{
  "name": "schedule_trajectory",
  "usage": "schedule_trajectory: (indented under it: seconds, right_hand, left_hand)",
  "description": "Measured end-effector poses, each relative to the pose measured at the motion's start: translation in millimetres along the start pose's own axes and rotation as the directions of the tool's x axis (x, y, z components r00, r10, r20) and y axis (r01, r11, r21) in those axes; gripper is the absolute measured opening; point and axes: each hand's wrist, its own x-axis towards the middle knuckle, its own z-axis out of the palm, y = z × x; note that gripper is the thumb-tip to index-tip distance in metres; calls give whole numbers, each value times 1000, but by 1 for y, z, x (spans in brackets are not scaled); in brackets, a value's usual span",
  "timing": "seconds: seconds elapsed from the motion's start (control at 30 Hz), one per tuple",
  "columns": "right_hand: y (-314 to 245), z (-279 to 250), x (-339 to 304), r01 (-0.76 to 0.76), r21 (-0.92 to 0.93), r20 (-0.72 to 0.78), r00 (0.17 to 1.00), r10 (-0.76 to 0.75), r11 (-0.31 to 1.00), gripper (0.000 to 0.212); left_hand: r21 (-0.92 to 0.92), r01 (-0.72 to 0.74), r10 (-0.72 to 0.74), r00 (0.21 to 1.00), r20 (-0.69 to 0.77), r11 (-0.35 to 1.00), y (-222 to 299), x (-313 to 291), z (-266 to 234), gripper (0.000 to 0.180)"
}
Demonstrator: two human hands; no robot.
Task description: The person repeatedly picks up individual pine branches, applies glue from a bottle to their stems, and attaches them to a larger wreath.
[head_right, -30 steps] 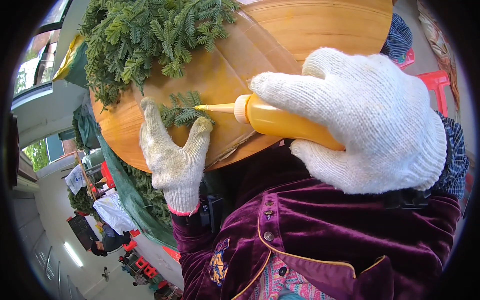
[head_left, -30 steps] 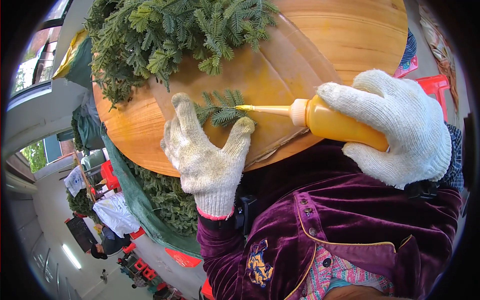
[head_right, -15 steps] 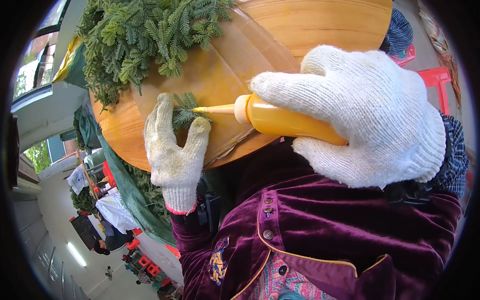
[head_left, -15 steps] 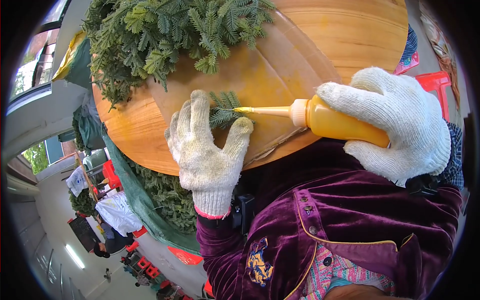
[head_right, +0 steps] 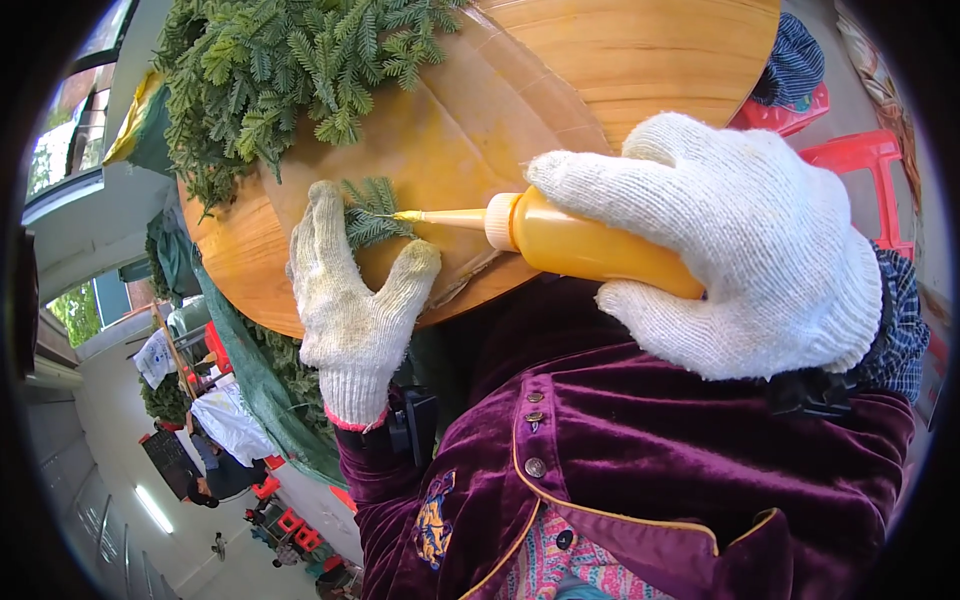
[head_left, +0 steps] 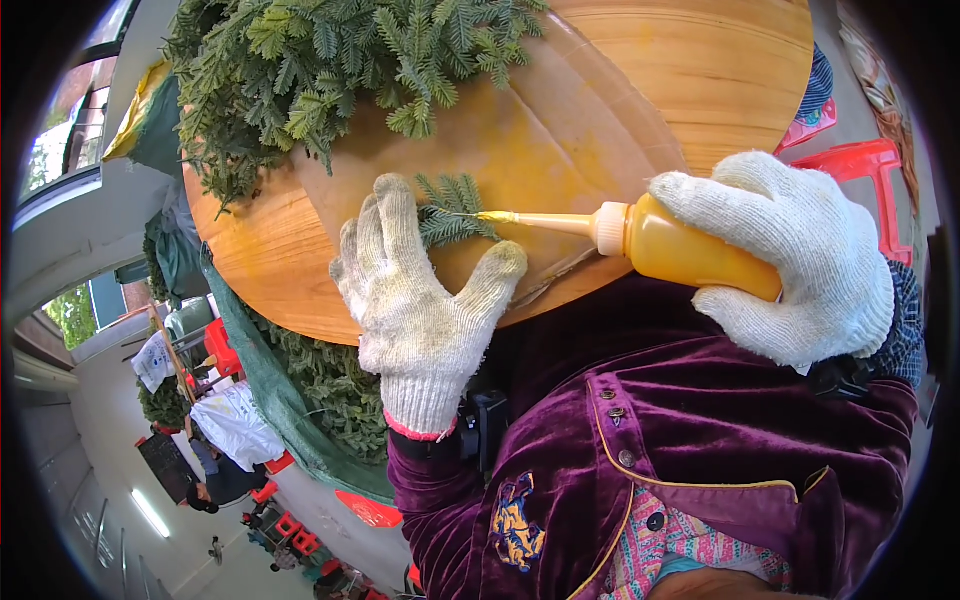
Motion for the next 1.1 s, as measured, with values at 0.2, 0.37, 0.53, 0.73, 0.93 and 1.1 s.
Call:
schedule_trajectory:
  seconds: [0.2, 0.37, 0.53, 0.73, 0.93, 1.1]
  right_hand:
    - [-5, 4, -11, -58, -29, 15, 998, 59, 998, 77]
    - [-12, 6, -17, -137, 3, 29, 990, 137, 991, 76]
    - [-23, 9, -22, -162, -12, 22, 987, 162, 987, 76]
    - [-32, 9, -28, -187, -49, 5, 982, 188, 981, 75]
    - [-31, 13, -30, -194, -39, -23, 981, 194, 980, 75]
    - [-25, 13, -29, -167, 10, -38, 985, 167, 986, 75]
  left_hand:
    - [63, 16, -18, 999, 38, 998, 3, -4, -2, 112]
    - [57, 15, -17, 999, 28, 998, 3, -2, -1, 115]
    - [65, 16, -18, 999, 31, 998, 6, -2, -2, 113]
    - [57, -73, 73, 997, 7, 996, -1, -5, -6, 103]
    - [-73, -69, 65, 996, -56, 995, -12, 1, -6, 85]
    - [-79, -35, 24, 989, -146, 996, -5, 2, 6, 81]
